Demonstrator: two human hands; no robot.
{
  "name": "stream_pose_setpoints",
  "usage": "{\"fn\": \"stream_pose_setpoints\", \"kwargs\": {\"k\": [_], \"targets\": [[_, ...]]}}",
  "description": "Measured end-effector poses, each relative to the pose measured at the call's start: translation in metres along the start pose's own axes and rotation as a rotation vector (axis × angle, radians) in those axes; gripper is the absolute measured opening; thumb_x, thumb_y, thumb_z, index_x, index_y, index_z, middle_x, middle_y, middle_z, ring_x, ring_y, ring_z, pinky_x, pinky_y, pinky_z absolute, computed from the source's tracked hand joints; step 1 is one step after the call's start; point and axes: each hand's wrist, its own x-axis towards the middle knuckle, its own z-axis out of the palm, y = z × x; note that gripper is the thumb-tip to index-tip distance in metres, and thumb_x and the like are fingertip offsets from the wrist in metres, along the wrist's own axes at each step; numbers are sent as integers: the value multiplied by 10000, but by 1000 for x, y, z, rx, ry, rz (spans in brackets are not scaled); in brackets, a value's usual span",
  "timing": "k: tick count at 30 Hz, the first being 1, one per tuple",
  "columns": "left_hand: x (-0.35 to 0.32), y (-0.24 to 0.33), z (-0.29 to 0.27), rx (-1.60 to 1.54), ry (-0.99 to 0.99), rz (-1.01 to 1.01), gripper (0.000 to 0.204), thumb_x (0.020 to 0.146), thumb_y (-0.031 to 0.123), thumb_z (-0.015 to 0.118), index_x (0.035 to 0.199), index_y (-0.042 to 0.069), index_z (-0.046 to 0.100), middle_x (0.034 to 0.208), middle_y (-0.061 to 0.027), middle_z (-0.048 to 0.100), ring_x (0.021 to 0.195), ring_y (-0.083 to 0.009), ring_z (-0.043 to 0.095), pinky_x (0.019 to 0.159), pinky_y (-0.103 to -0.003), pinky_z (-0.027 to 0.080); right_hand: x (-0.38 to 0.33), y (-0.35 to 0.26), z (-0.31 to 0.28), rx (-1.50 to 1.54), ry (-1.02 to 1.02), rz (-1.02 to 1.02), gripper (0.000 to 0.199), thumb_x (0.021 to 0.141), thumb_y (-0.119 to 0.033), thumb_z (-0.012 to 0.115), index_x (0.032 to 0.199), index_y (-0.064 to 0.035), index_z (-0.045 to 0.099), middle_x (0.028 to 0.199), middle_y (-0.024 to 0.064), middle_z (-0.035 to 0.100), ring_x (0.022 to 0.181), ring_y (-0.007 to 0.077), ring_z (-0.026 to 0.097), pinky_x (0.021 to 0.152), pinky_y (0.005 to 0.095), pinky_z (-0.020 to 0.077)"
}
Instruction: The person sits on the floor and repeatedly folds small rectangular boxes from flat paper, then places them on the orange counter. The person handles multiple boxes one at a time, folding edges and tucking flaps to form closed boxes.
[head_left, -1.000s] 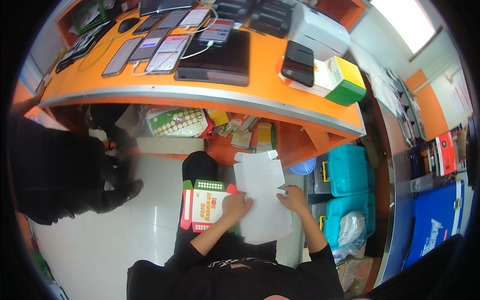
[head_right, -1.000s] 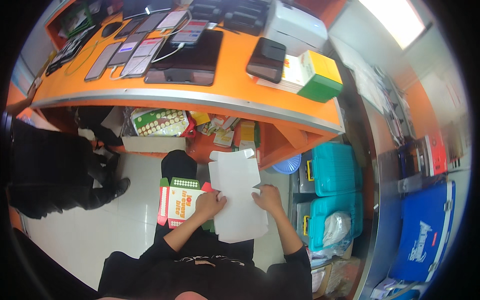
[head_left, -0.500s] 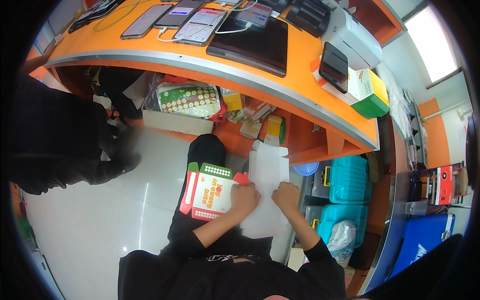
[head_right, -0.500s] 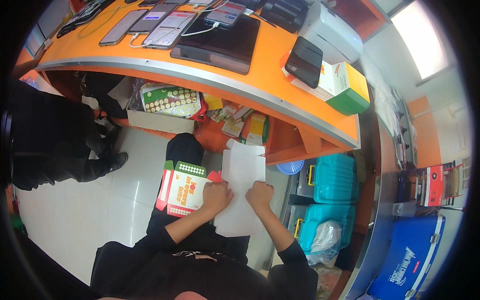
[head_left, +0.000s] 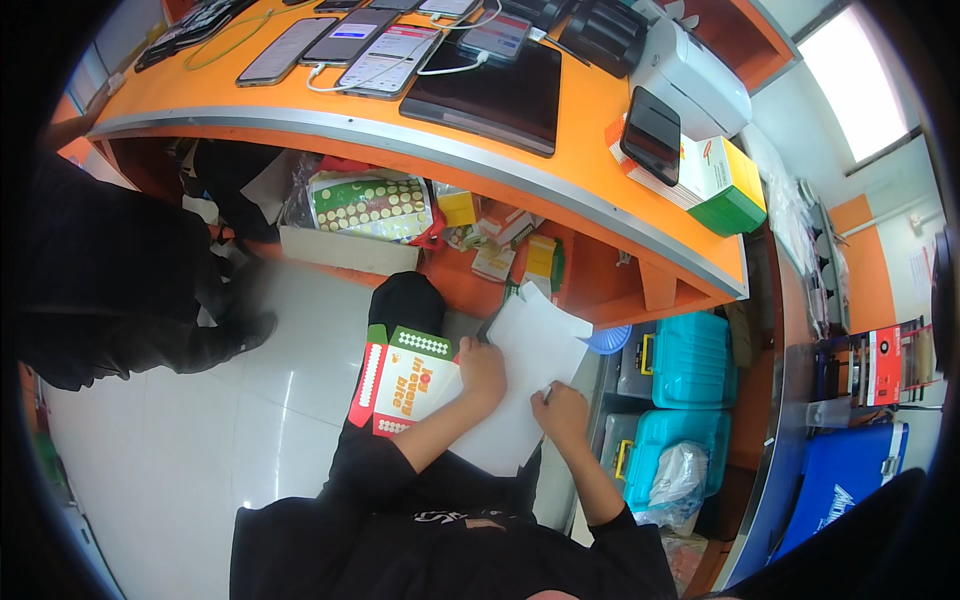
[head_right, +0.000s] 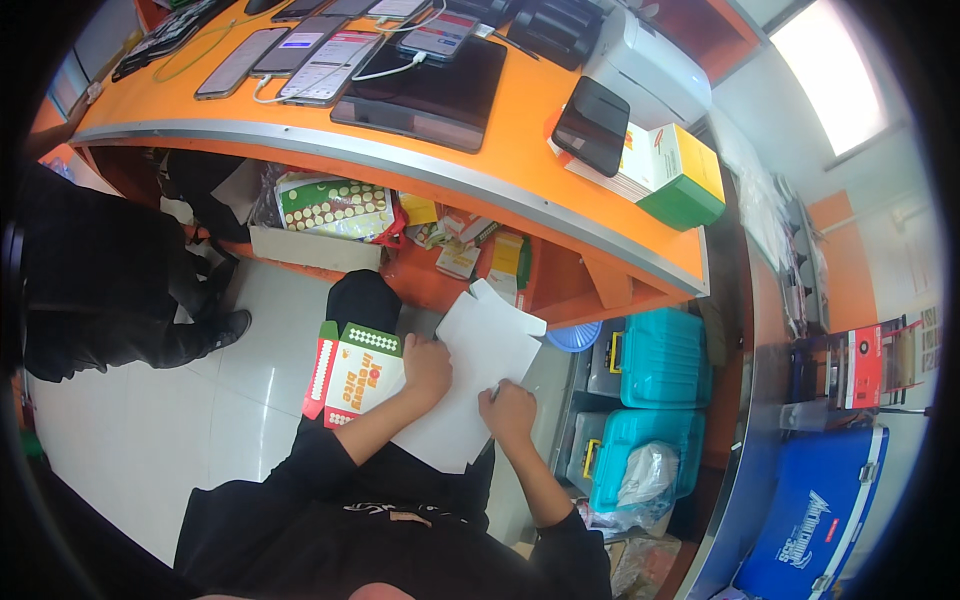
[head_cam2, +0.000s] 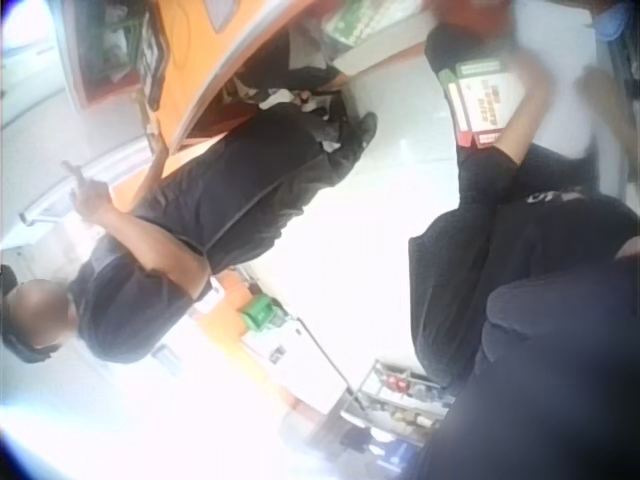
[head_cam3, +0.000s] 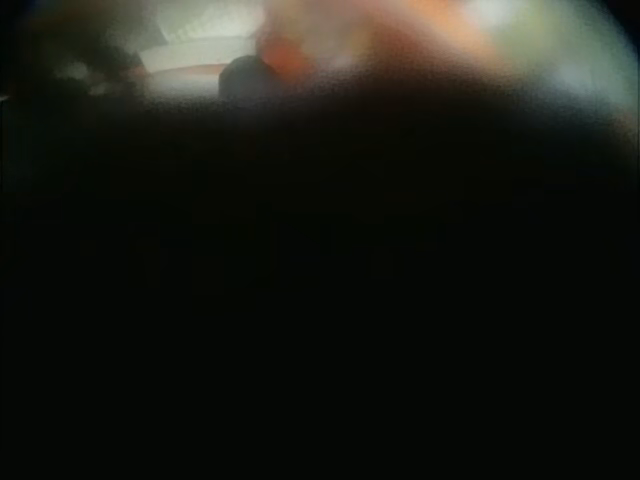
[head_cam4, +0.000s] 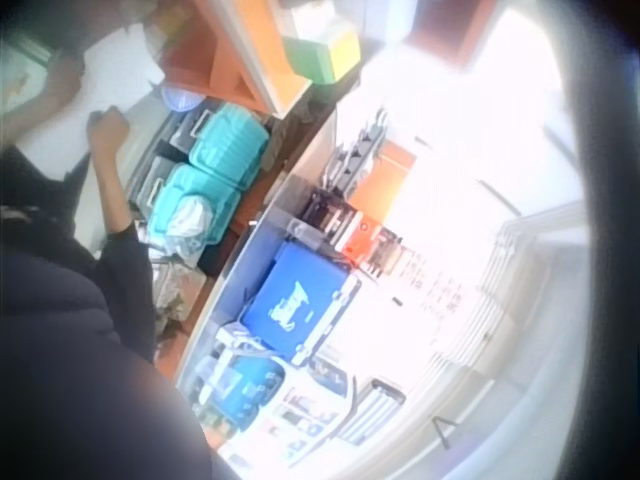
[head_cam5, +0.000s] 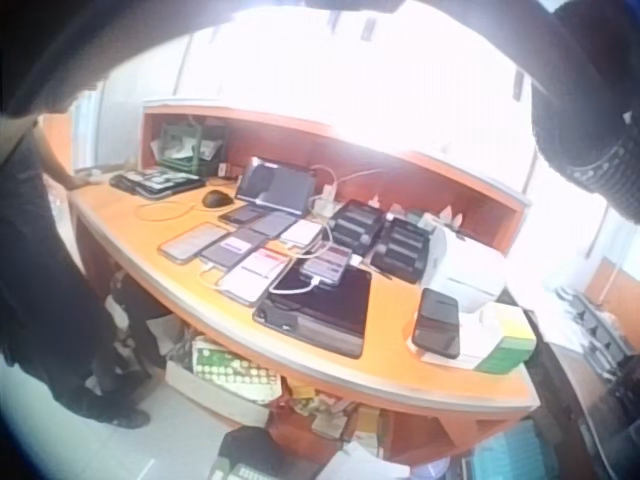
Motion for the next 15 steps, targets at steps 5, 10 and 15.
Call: {"fn": "stream_pose_setpoints", "kwargs": {"k": [5,10,15], "targets": [[-14,42,13,493,44,-40,160,843,152,562,944,131,685,877,-15,619,922,-177,553,906,-365,299,-6,2,13,-81,134,-75,231,750,-215,632,721,14,613,637,190,619,623,366,626,663,456,492],[-15,39,12,477,105,4,145,841,193,576,926,125,671,862,-46,608,937,-195,541,922,-360,288,-7,16,20,16,193,-75,273,770,-235,657,771,37,633,617,185,605,614,347,623,619,416,488],[-35,-45,-17,-406,158,111,431,873,349,597,1082,-26,565,1041,-190,555,1005,-343,531,929,-444,392,-5,45,15,342,16,105,467,820,-372,689,935,79,640,791,180,643,704,330,634,714,384,500]]}}
